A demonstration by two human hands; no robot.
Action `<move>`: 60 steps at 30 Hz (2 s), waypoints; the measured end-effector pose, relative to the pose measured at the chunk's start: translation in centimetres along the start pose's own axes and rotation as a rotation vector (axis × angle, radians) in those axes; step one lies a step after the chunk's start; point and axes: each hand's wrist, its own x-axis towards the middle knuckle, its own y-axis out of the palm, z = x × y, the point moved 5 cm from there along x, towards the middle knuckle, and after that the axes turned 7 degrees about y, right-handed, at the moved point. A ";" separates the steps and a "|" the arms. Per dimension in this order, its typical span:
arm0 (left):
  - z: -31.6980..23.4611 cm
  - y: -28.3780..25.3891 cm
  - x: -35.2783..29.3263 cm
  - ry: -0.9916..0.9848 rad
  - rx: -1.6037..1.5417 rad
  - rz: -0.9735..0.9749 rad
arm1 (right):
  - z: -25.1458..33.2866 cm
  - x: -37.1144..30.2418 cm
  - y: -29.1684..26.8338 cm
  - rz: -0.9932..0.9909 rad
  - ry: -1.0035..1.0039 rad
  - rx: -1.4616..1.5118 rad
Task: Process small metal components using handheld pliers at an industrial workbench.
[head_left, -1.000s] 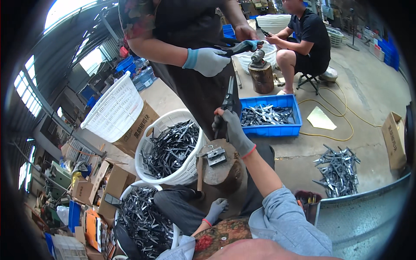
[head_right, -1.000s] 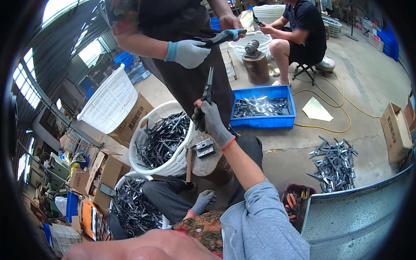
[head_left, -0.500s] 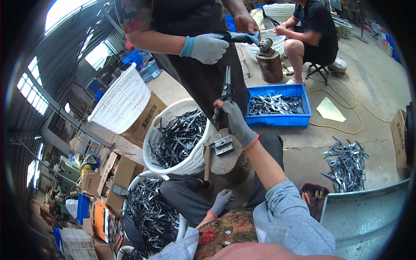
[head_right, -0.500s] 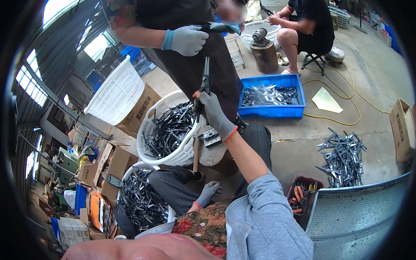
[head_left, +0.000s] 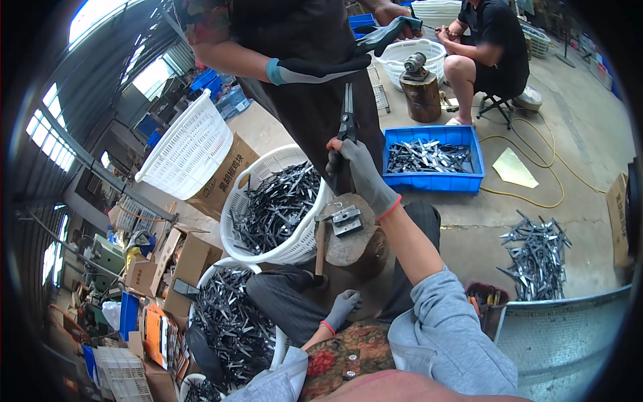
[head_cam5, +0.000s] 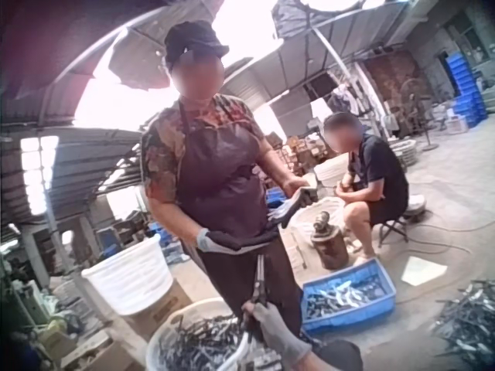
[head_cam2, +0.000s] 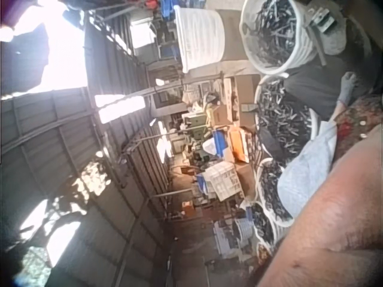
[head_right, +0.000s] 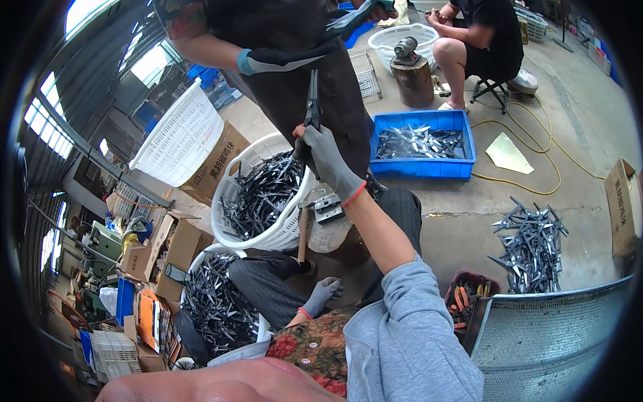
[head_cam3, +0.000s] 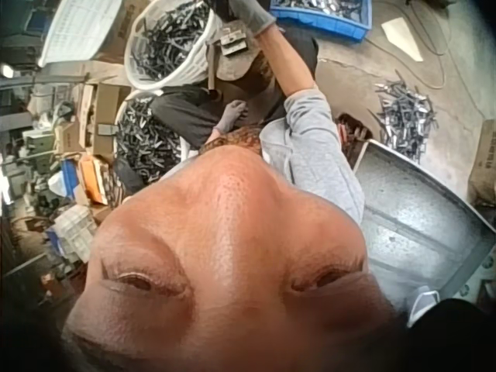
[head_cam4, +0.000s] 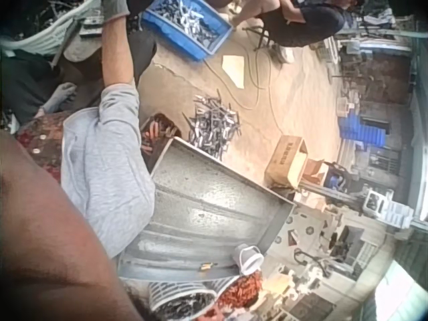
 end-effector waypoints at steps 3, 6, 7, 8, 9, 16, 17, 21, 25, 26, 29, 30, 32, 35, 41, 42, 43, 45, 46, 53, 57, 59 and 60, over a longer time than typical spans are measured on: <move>-0.1 0.1 0.0 0.006 0.001 0.007 | 0.0 0.1 0.2 0.004 0.006 -0.014; -0.1 0.0 0.0 -0.005 0.012 0.007 | -0.3 0.1 0.3 -0.008 0.007 -0.066; -0.1 0.0 0.0 -0.006 0.011 0.007 | -0.4 0.1 0.3 -0.008 0.009 -0.067; 0.0 0.0 0.0 -0.023 0.026 0.000 | -0.3 0.1 0.3 -0.018 -0.016 -0.084; 0.0 0.0 0.0 -0.003 0.008 0.006 | -0.3 0.2 0.4 -0.022 -0.037 -0.102; 0.2 0.0 0.2 0.006 0.013 0.013 | 0.1 0.1 0.8 0.004 -0.004 -0.062; 0.3 0.0 0.2 0.001 0.008 0.012 | 0.4 0.1 0.9 0.003 -0.014 -0.072; 0.5 -0.1 0.4 0.004 0.011 0.016 | 1.8 1.0 2.1 0.108 0.012 0.022; 0.9 0.0 0.7 0.005 0.016 0.010 | 4.4 2.8 3.8 0.195 0.008 0.028; 1.1 -0.1 0.7 -0.013 0.029 0.004 | 5.1 3.1 4.2 0.204 0.003 0.022; 1.3 0.0 0.9 0.014 0.006 0.014 | 7.0 4.1 4.9 0.207 -0.005 0.066; 1.6 0.0 1.0 -0.021 0.031 0.009 | 7.6 4.4 5.2 0.222 -0.011 0.067; 1.6 0.0 1.1 0.021 0.032 0.018 | 8.8 5.3 5.3 0.202 -0.051 0.055; 1.9 0.0 1.2 0.024 0.050 0.016 | 10.3 6.7 5.7 0.222 -0.083 0.046; 1.9 -0.1 1.3 0.027 0.068 0.013 | 10.6 6.6 5.7 0.227 -0.069 0.076; 2.1 -0.2 1.4 -0.014 0.080 0.001 | 9.8 5.7 5.4 0.224 -0.085 0.067; 2.0 -0.2 1.3 -0.002 0.073 0.003 | 8.6 4.6 5.1 0.227 -0.070 0.054; 1.7 -0.2 1.3 0.030 0.064 0.008 | 5.3 2.1 4.1 0.213 -0.024 0.067; 1.8 -0.2 1.3 -0.013 0.072 0.004 | 3.5 0.7 3.6 0.247 0.000 0.107; 1.2 0.0 0.9 0.030 -0.024 0.031 | -8.7 -6.4 -3.2 0.002 0.273 -0.042; 1.1 0.0 0.8 0.029 -0.041 0.026 | -12.7 -8.5 -6.0 -0.016 0.349 -0.040; 1.0 0.1 0.8 0.045 -0.051 0.017 | -14.2 -9.2 -7.1 -0.052 0.406 -0.059; 1.0 0.1 0.8 0.043 -0.052 0.020 | -14.6 -9.5 -7.5 -0.056 0.407 -0.060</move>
